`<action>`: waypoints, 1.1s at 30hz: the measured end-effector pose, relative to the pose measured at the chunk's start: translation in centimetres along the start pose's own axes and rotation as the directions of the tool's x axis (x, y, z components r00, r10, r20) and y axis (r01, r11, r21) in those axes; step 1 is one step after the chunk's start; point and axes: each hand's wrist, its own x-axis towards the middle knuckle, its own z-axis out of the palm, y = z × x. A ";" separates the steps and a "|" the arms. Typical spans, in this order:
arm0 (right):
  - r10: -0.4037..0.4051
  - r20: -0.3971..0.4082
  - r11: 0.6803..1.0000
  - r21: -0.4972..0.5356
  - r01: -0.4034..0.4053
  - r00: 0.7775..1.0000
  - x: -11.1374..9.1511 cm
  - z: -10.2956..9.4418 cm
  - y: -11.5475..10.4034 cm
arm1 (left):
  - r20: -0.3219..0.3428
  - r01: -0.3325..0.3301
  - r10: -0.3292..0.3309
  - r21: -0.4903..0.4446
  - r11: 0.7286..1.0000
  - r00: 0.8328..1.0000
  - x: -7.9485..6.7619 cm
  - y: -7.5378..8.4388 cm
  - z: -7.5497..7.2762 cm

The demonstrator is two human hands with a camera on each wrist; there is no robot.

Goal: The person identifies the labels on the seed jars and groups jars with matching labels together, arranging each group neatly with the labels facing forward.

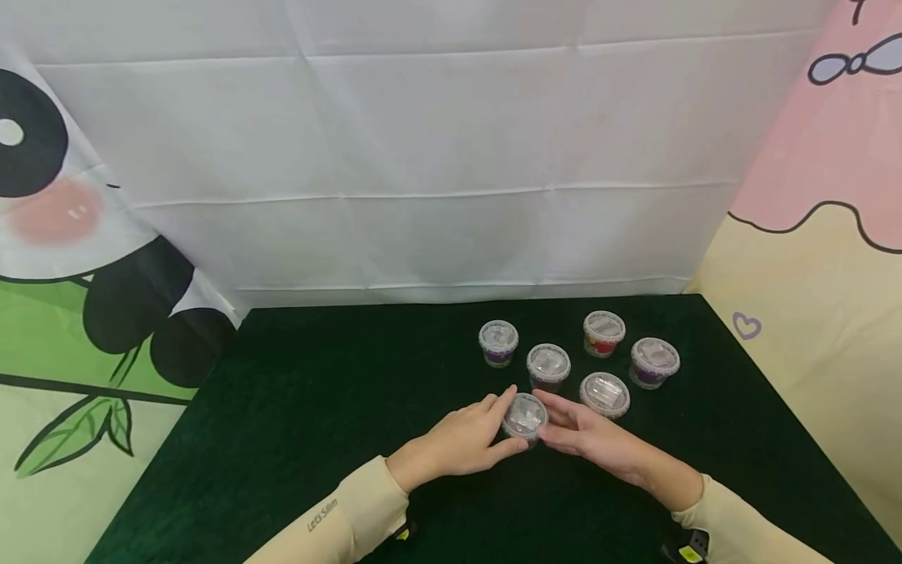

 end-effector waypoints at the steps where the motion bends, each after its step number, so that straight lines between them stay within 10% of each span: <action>1: 0.002 0.001 1.000 -0.002 -0.002 1.000 0.1 0.0 0.1 | -0.003 -0.007 0.007 0.009 1.000 1.000 0.1 0.0 0.1; 33: 0.017 0.045 1.000 0.000 -0.017 0.999 0.5 -0.4 -0.3 | 0.033 -0.028 0.028 -0.001 1.000 0.999 0.5 -0.2 -0.4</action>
